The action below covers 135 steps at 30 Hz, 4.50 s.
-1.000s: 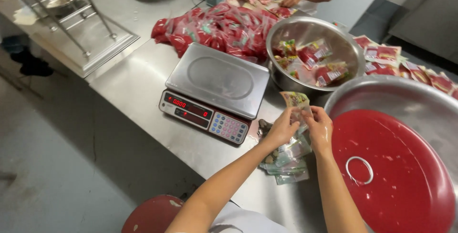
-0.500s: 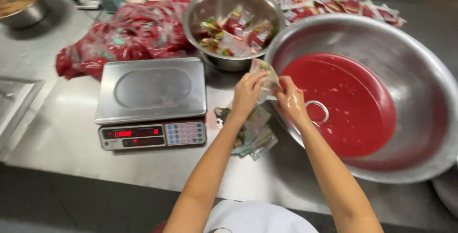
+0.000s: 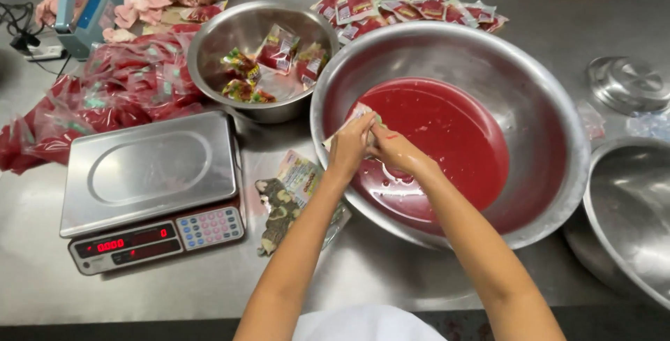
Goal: The person fills plastic bags with a red marinade from a large metal bowl using a ladle and weighs each bag on a digital scale.
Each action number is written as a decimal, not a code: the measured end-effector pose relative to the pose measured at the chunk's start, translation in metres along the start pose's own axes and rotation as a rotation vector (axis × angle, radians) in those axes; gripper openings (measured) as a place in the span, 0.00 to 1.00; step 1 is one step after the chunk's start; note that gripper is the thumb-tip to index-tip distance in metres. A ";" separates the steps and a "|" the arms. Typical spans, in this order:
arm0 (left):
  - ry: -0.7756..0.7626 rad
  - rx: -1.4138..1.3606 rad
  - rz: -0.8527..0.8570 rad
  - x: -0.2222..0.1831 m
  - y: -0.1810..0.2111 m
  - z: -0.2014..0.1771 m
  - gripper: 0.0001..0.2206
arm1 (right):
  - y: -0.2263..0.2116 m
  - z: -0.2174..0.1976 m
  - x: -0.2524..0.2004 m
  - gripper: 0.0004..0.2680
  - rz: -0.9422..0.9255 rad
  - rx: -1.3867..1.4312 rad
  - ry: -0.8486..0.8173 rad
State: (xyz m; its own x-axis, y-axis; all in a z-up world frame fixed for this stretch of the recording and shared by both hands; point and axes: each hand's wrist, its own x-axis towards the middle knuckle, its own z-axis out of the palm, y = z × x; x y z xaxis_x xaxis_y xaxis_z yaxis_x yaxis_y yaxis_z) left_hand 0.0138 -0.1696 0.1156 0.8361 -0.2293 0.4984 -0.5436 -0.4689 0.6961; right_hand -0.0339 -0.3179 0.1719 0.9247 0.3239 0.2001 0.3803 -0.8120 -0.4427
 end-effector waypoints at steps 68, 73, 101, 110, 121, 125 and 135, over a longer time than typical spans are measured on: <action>0.313 0.233 -0.128 0.011 -0.059 0.055 0.11 | 0.193 0.119 0.023 0.22 0.181 -0.217 -0.326; 0.295 0.280 -0.159 0.019 -0.091 0.100 0.12 | 0.120 0.038 0.017 0.20 0.305 -0.178 -0.457; 0.056 0.091 -0.319 0.024 -0.069 0.085 0.13 | 0.270 0.126 -0.063 0.30 0.448 -0.317 -0.733; 0.239 0.219 -0.236 0.021 -0.078 0.104 0.10 | 0.123 0.002 -0.037 0.15 0.314 -0.340 -0.481; 0.167 0.278 -0.164 0.010 -0.064 0.069 0.10 | 0.057 -0.080 -0.019 0.14 0.373 -0.142 -0.199; 0.117 0.063 -0.355 0.013 -0.065 0.071 0.13 | 0.025 -0.106 0.010 0.16 0.253 -0.141 -0.087; 0.075 0.101 -0.385 0.009 -0.035 0.049 0.13 | -0.041 -0.077 0.047 0.15 0.224 0.262 0.044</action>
State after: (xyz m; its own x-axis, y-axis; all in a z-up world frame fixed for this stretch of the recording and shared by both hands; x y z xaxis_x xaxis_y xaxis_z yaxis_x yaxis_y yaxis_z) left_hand 0.0442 -0.1969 0.0700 0.9675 0.0408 0.2497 -0.1781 -0.5911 0.7867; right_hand -0.0069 -0.3071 0.2670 0.9862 0.1262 0.1074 0.1653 -0.7067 -0.6880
